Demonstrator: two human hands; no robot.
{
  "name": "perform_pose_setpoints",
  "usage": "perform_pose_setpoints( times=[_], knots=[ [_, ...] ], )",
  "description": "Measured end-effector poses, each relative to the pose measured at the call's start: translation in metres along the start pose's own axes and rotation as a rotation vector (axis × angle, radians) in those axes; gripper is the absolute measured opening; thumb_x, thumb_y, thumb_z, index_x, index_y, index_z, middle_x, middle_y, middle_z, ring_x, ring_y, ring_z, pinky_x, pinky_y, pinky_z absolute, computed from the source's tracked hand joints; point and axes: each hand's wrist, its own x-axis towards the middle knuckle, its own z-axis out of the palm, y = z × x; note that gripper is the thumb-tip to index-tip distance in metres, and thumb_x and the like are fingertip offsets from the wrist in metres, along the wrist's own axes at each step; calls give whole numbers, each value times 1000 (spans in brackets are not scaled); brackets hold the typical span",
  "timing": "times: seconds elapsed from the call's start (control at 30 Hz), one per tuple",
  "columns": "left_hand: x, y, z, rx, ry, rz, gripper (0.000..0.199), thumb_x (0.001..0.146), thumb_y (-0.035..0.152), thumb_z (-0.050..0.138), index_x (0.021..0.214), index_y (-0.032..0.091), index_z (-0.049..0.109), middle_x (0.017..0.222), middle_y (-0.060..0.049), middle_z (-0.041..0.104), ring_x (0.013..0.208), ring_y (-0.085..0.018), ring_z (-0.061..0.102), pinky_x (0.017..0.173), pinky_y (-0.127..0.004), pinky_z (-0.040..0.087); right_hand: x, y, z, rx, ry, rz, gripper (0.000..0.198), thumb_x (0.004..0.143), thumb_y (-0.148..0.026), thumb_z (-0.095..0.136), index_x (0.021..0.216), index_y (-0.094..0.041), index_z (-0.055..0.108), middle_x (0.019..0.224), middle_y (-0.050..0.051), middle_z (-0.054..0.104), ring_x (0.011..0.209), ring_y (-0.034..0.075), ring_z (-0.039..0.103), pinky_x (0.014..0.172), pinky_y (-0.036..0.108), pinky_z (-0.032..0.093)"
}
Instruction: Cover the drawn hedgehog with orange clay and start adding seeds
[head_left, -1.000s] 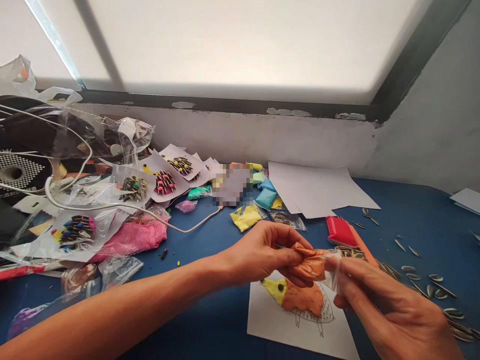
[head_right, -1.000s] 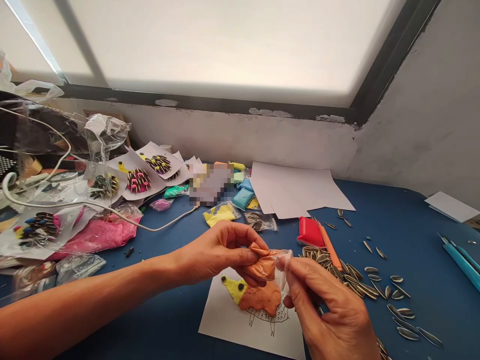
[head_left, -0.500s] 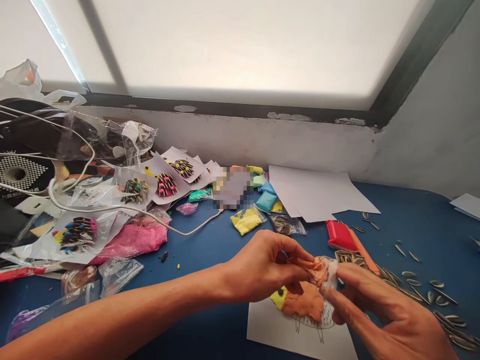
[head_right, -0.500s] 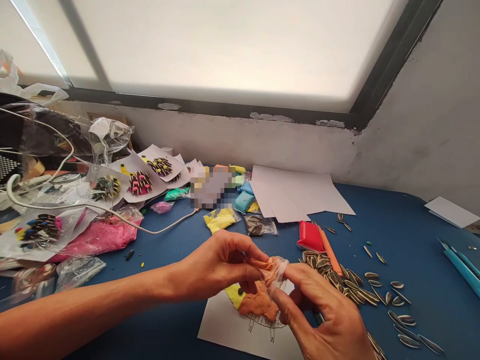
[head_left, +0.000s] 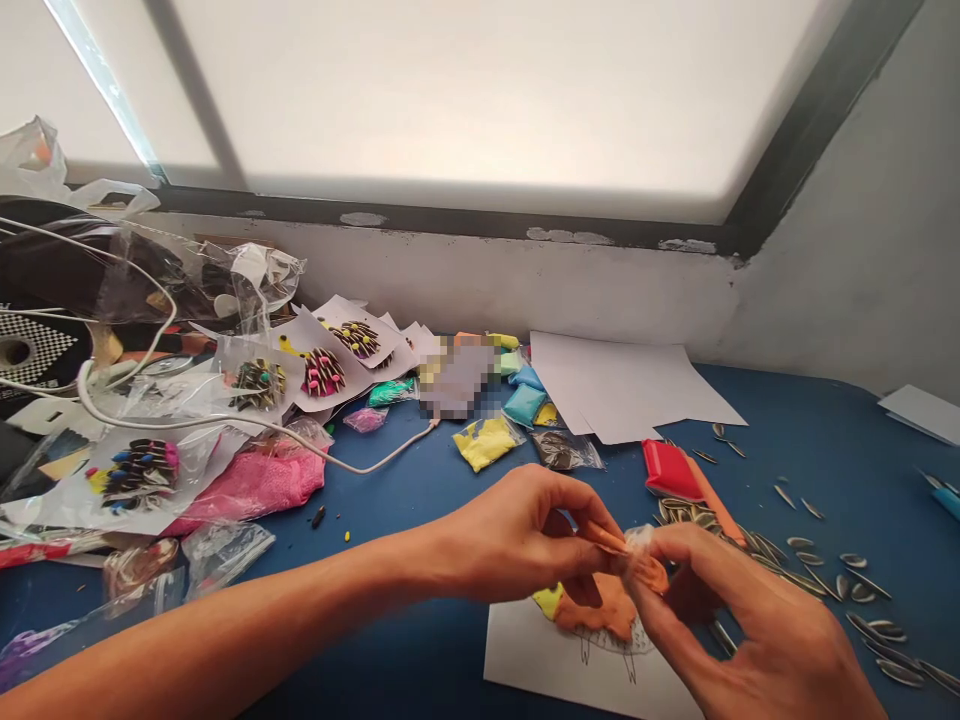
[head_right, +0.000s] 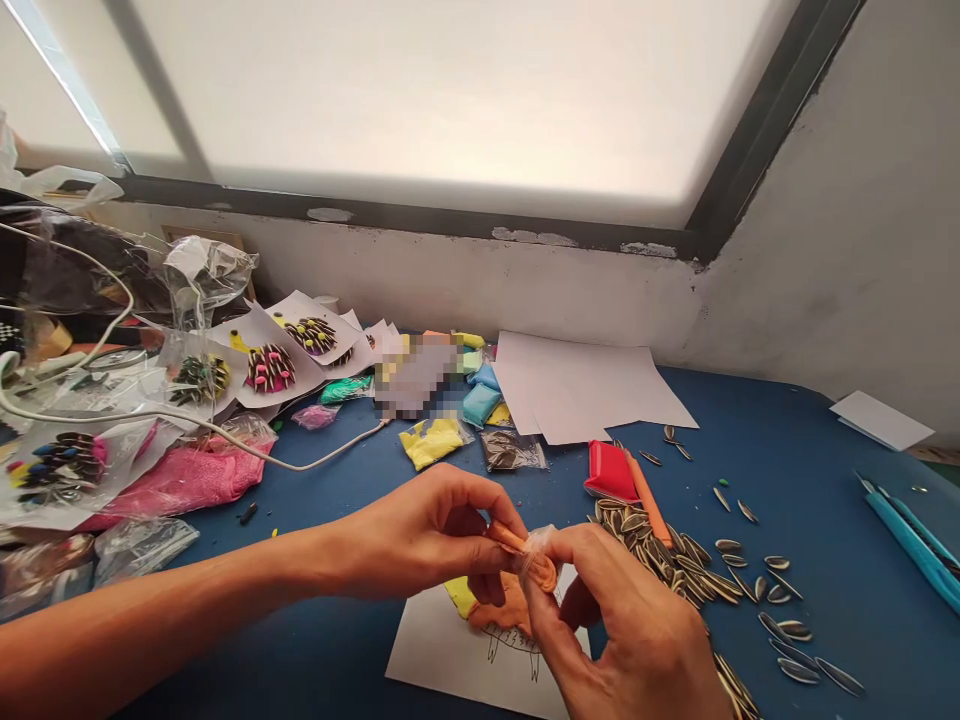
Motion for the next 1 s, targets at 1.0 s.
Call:
perform_pose_setpoints(
  times=[1.0],
  knots=[
    [4, -1, 1, -186, 83, -8, 58, 60, 56, 87, 75, 15, 49, 60, 0, 63, 55, -9, 60, 53, -20, 47, -6, 9, 4, -14, 78, -115, 4, 89, -33, 65, 90, -29, 64, 76, -4, 67, 66, 12, 67, 62, 20, 54]
  ],
)
